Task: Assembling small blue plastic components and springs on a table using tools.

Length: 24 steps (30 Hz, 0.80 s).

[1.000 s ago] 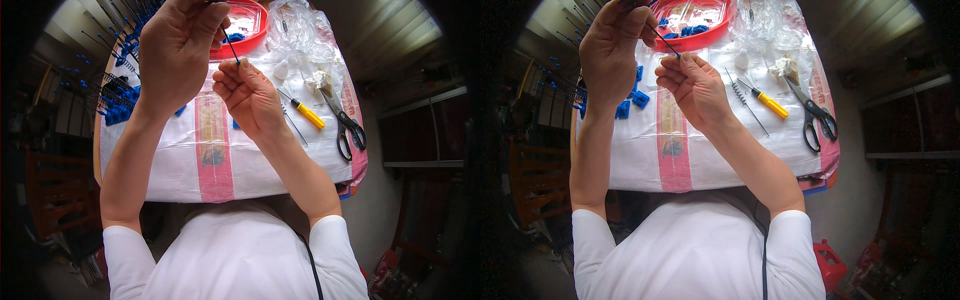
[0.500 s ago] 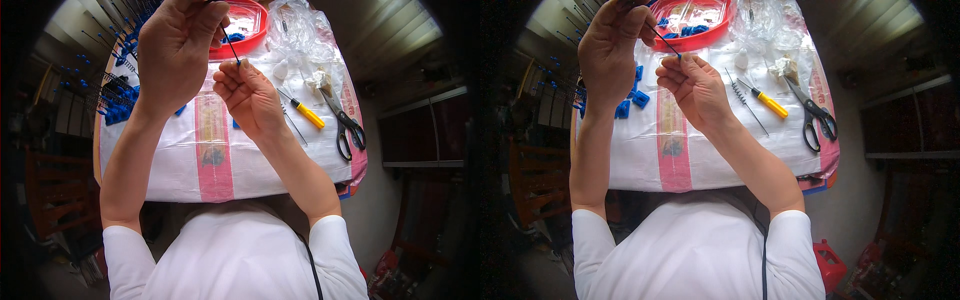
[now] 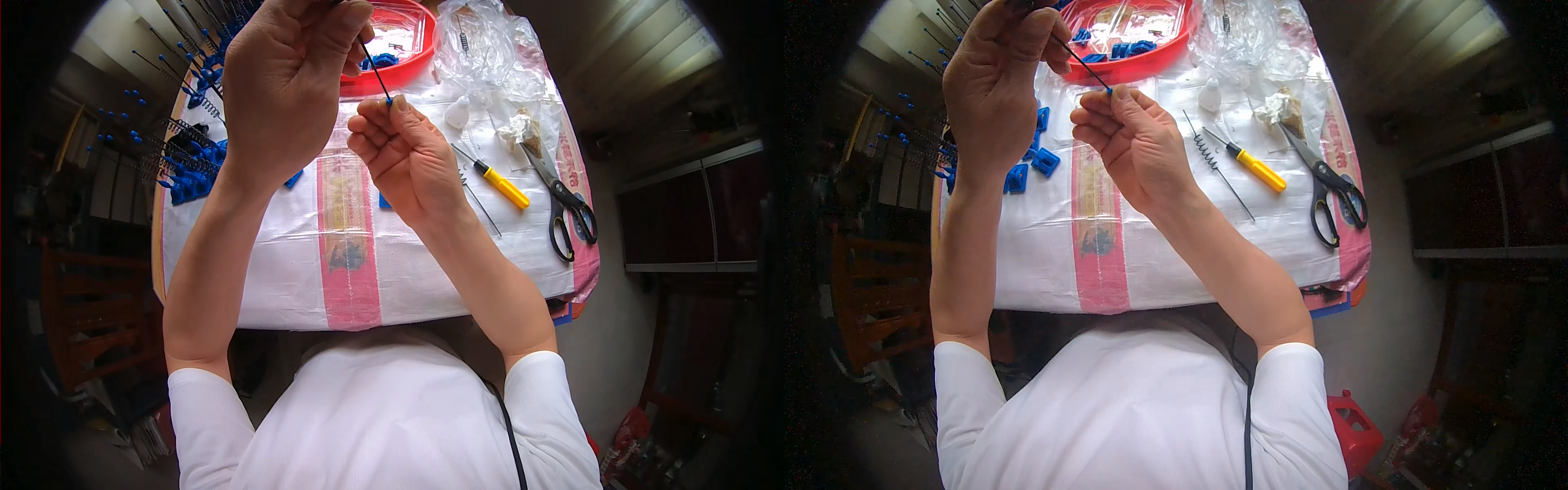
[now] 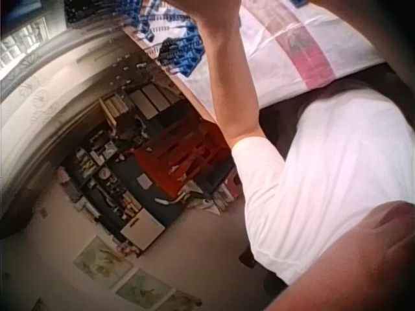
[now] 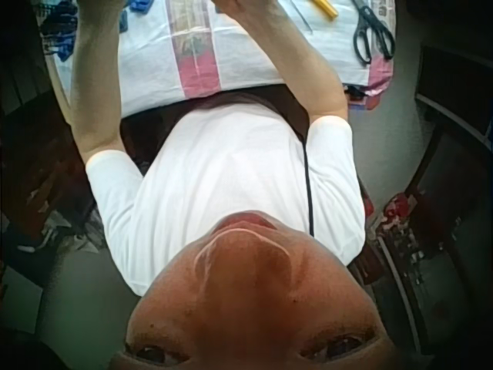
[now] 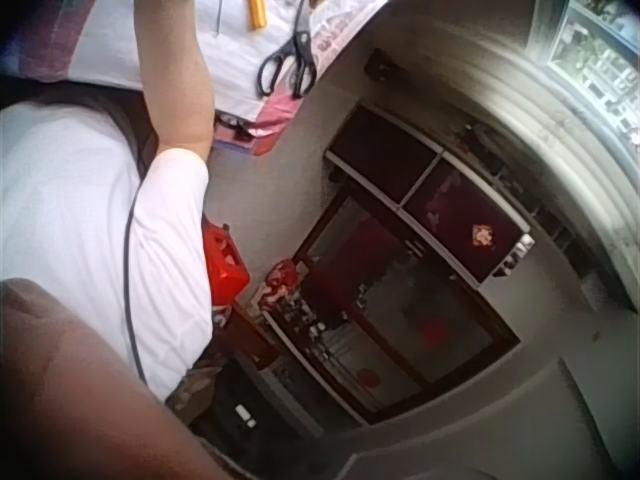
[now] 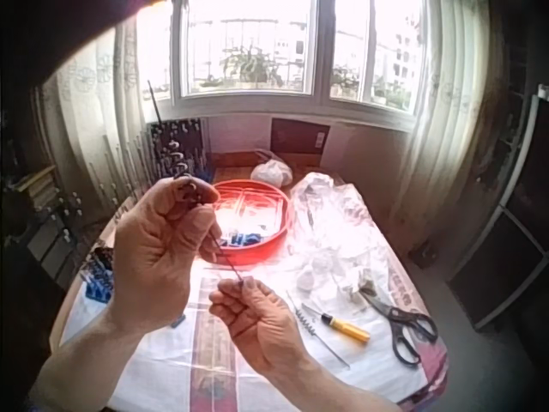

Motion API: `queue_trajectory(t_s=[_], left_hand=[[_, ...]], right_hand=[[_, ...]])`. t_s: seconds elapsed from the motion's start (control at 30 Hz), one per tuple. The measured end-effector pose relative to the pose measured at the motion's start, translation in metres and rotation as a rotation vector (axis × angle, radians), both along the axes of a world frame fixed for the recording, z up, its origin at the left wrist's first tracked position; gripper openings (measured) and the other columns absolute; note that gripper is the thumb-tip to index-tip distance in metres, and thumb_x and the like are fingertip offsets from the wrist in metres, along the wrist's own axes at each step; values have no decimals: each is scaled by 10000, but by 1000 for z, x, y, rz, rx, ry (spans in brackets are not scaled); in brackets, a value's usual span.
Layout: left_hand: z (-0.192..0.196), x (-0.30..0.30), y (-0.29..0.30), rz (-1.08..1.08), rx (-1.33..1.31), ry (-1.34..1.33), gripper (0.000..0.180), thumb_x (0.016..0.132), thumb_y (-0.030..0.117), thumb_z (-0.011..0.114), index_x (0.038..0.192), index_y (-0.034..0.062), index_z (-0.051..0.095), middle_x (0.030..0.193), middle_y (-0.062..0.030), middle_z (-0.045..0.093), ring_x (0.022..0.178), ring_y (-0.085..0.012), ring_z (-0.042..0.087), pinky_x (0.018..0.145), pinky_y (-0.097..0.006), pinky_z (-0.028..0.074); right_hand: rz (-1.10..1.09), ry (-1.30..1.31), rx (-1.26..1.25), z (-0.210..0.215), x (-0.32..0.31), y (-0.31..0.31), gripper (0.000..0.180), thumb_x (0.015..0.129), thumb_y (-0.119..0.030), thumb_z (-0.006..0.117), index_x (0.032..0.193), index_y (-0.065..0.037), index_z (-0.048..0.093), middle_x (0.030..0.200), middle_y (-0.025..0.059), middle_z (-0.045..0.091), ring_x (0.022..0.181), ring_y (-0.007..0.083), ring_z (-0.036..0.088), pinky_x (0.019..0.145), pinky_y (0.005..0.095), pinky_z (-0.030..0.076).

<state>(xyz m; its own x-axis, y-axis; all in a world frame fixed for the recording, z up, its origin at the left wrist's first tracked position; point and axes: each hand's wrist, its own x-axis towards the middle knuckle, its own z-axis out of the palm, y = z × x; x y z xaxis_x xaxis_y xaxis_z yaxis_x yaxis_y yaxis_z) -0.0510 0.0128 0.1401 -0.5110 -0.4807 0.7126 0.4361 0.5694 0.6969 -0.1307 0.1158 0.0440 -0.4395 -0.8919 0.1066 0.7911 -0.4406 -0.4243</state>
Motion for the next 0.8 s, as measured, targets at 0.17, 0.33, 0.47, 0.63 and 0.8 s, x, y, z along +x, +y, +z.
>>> queue_trajectory(t_s=[0.17, 0.33, 0.47, 0.63, 0.8], left_hand=[[0, 0, 1, 22, 3, -12, 174, 1021, 166, 588, 1103, 12, 595, 794, -12, 625, 685, -56, 579, 604, -206, 492], [-3, 0, -1, -13, 1, -6, 183, 1021, 172, 588, 1103, 8, 593, 793, -14, 626, 682, -60, 581, 607, -211, 492], [-5, 0, -1, -19, -5, -18, 200, 1018, 182, 595, 1106, 3, 589, 795, -17, 627, 682, -64, 583, 609, -212, 493], [-6, -1, 0, -18, 11, -12, 195, 1017, 174, 596, 1106, 1, 587, 801, -22, 631, 687, -68, 589, 614, -214, 498], [-8, -1, -3, -47, 53, -23, 165, 1010, 137, 602, 1098, -2, 589, 811, -28, 639, 701, -73, 601, 620, -219, 510]], right_hand=[[3, -8, 9, 0, 0, 0, 281, 1031, -268, 551, 1067, 1, 625, 1036, 145, 708, 967, 246, 706, 872, 375, 588], [12, -2, -20, -2, -1, 0, 280, 1031, -256, 552, 1078, 9, 629, 1044, 147, 705, 981, 250, 701, 881, 379, 590], [3, 9, -19, -2, -1, 0, 277, 1027, -269, 560, 1068, -4, 627, 1037, 144, 710, 966, 248, 707, 866, 378, 591], [4, -10, -14, -1, -1, 0, 256, 1024, -261, 566, 1064, -14, 621, 1036, 143, 708, 963, 249, 706, 864, 377, 595], [1, -31, -30, -3, -2, 0, 238, 1023, -246, 568, 1059, -16, 619, 1032, 142, 706, 965, 246, 705, 858, 370, 597]])
